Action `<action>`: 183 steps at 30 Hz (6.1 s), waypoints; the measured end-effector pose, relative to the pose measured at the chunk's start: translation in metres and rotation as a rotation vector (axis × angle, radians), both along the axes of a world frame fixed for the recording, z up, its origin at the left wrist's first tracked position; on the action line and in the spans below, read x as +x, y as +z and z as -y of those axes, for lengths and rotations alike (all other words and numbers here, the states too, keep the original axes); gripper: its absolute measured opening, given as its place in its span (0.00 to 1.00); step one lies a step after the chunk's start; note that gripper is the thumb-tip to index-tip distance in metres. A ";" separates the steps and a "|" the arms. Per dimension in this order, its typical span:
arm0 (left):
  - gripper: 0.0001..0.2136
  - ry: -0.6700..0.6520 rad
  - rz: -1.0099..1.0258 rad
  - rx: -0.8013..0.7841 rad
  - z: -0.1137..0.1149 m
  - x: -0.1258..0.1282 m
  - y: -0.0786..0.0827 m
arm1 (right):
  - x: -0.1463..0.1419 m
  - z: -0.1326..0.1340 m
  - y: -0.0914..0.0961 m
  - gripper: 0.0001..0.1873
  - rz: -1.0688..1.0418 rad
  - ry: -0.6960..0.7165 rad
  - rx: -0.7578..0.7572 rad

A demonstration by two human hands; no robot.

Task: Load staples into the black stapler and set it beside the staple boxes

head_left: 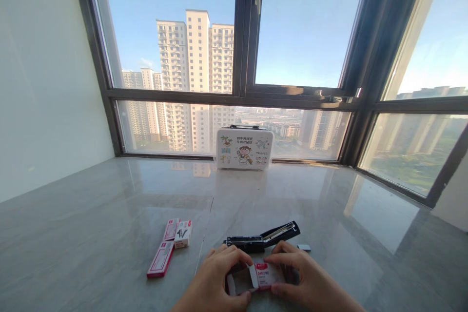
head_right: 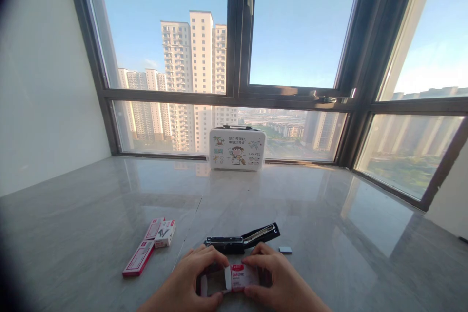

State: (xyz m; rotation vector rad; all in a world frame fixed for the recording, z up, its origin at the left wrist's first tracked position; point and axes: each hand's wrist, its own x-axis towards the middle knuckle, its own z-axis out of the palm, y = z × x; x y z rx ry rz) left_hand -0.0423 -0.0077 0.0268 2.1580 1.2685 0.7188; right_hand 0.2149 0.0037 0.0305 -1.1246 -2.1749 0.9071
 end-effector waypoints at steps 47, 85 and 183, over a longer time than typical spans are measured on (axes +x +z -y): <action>0.08 0.034 0.100 -0.110 0.012 0.002 0.012 | -0.005 0.013 -0.010 0.19 -0.125 -0.014 0.076; 0.08 0.110 0.224 -0.185 -0.011 0.012 -0.007 | -0.002 0.007 -0.011 0.19 -0.219 -0.095 0.045; 0.09 0.144 0.090 -0.042 0.000 0.009 -0.007 | -0.014 0.020 -0.013 0.17 -0.115 -0.127 0.128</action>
